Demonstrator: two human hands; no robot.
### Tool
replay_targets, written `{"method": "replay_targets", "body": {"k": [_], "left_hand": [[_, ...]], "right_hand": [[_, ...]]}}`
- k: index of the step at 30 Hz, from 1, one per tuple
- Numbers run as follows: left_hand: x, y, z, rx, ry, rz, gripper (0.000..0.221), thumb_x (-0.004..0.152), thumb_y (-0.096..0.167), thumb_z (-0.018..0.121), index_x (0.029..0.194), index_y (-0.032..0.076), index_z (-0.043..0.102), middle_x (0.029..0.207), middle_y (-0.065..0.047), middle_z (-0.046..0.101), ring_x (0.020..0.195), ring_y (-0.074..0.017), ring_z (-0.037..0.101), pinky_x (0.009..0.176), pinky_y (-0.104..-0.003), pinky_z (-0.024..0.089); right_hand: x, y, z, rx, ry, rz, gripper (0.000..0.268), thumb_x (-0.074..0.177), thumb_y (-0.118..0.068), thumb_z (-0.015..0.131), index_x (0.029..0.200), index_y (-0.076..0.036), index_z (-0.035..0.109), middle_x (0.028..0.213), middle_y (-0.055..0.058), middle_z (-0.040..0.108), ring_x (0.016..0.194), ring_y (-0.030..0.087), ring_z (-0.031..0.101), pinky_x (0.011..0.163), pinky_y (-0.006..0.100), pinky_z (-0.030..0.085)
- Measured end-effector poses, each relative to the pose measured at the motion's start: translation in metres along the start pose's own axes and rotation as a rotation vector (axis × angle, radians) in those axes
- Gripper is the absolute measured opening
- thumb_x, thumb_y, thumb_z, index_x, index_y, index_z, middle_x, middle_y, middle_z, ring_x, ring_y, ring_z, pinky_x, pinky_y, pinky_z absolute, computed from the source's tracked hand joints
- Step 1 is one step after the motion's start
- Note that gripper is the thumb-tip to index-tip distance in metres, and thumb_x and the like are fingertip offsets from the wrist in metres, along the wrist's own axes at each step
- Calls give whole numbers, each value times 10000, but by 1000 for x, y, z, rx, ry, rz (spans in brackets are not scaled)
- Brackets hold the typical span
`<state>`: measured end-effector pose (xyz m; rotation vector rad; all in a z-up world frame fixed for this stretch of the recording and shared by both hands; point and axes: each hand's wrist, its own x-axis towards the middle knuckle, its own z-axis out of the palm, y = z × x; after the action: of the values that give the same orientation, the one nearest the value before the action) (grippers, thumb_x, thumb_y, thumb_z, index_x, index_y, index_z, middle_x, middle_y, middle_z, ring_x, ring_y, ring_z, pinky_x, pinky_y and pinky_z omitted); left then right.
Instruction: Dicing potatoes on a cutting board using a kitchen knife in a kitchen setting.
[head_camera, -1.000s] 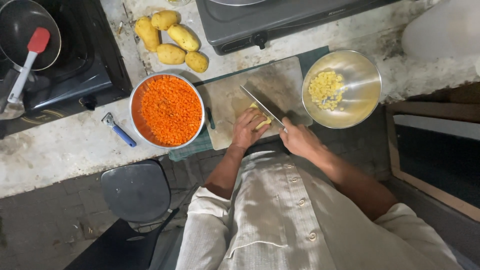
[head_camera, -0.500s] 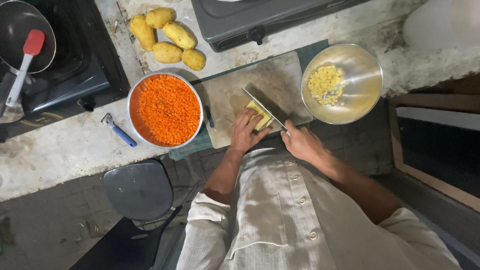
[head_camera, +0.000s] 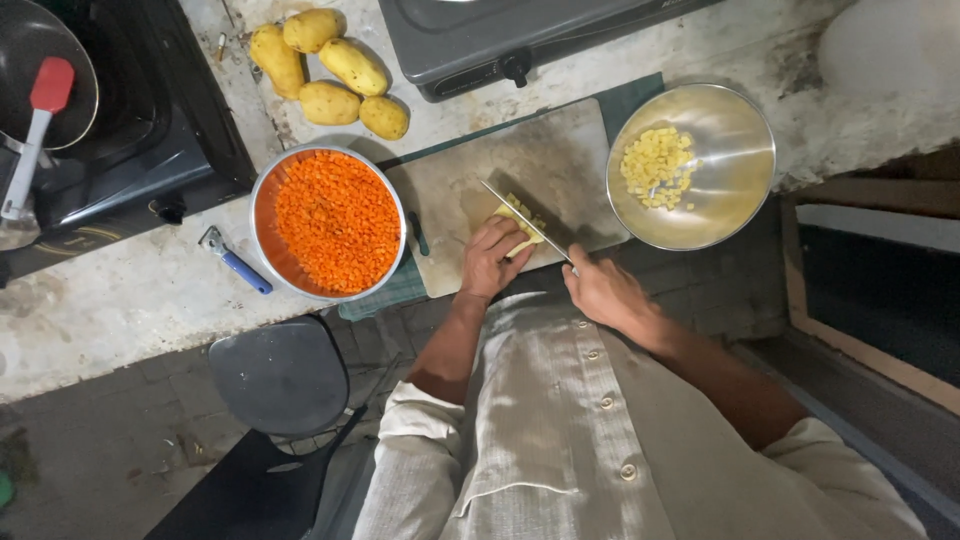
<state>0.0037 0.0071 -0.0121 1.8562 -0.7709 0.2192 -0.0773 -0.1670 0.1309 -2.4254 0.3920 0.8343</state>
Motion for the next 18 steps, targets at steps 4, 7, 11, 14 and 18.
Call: {"method": "replay_targets", "body": {"k": [4,7,11,14,18], "left_hand": [[2,-1,0,-6,2,-1,136,762,162,836,860,146,743,933,-46,695,895,-301,669,864,-422,570],[3,-3,2,13,2,13,141,745,146,843,841,154,740,913,-43,698,876,-299,671,852,-414,572],[8,1,-2,-2,28,35,116,754,128,828,815,139,731,893,-67,694,837,-309,664,857,-435,568],[15,3,-4,-5,33,55,107,755,119,819,806,138,727,889,-73,692,833,-311,662,857,-441,565],[13,0,-3,6,35,77,73,776,143,796,804,159,731,904,-60,696,851,-292,666,879,-437,558]], "right_hand": [[6,1,3,9,-25,21,250,972,-351,419,1079,-136,489,792,285,699,778,458,713,648,570,567],[15,7,15,34,-9,26,227,966,-323,433,1068,-127,487,797,274,702,774,441,719,627,551,575],[28,17,41,-11,52,-10,222,958,-265,455,1100,-102,501,708,232,696,687,402,722,533,508,572],[46,27,61,-81,92,-6,254,956,-268,461,1135,-92,504,684,227,688,664,399,720,528,506,576],[54,35,76,-127,202,-35,251,961,-285,465,1128,-106,521,643,197,678,631,374,718,495,483,569]]}}
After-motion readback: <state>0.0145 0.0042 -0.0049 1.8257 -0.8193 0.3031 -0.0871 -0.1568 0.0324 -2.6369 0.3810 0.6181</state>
